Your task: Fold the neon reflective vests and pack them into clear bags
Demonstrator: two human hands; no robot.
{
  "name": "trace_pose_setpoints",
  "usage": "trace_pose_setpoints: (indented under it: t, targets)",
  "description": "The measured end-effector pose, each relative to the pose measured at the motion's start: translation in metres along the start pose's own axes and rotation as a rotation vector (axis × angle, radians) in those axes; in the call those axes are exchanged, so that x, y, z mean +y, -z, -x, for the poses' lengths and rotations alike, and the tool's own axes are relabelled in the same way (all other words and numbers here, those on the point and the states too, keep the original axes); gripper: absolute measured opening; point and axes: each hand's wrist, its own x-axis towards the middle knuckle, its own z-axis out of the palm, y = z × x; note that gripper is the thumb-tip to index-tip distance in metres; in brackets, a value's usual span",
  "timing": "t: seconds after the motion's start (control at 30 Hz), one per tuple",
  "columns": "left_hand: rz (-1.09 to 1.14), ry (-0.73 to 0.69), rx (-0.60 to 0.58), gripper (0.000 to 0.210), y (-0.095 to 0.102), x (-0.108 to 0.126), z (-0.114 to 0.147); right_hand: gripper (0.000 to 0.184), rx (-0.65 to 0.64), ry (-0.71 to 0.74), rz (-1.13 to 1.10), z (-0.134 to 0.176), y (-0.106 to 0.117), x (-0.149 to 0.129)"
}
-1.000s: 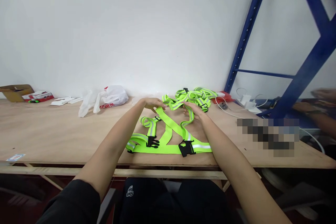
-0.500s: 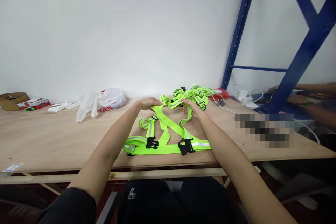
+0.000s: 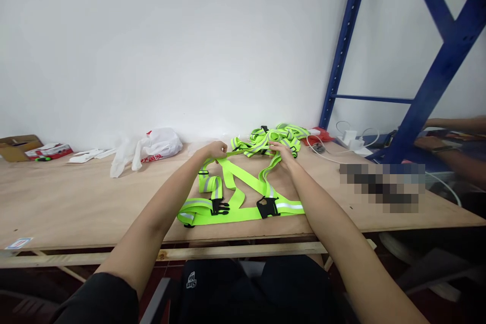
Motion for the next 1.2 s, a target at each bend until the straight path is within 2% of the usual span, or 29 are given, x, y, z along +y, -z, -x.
trace_pose_setpoints:
  t: [0.2, 0.37, 0.53, 0.67, 0.87, 1.07, 1.2]
  targets:
    - [-0.056, 0.005, 0.038, 0.015, -0.007, -0.005, -0.001, 0.034, -0.007, -0.007, 0.086, 0.002, 0.006, -0.001]
    - [-0.079, 0.002, 0.083, 0.031, -0.007, -0.009, -0.005, 0.033, -0.01, -0.034, 0.261, 0.004, 0.002, 0.008]
    - [-0.024, 0.017, 0.068, 0.05, -0.001, -0.022, 0.001, 0.009, 0.03, 0.023, 0.547, 0.003, 0.004, 0.013]
    - [0.018, 0.095, 0.026, 0.055, 0.006, -0.046, 0.017, 0.01, 0.089, 0.104, 0.733, 0.003, 0.005, 0.011]
    - [0.086, 0.288, -0.143, 0.06, 0.002, -0.077, 0.044, 0.012, 0.138, 0.187, 0.855, 0.007, 0.002, 0.008]
    - [0.199, 0.32, -0.265, 0.053, -0.007, -0.076, 0.049, 0.019, 0.148, 0.267, 0.871, 0.013, -0.003, 0.003]
    - [0.282, 0.304, -0.232, 0.048, -0.008, -0.074, 0.046, 0.019, 0.079, 0.37, 0.865, 0.021, -0.022, -0.013]
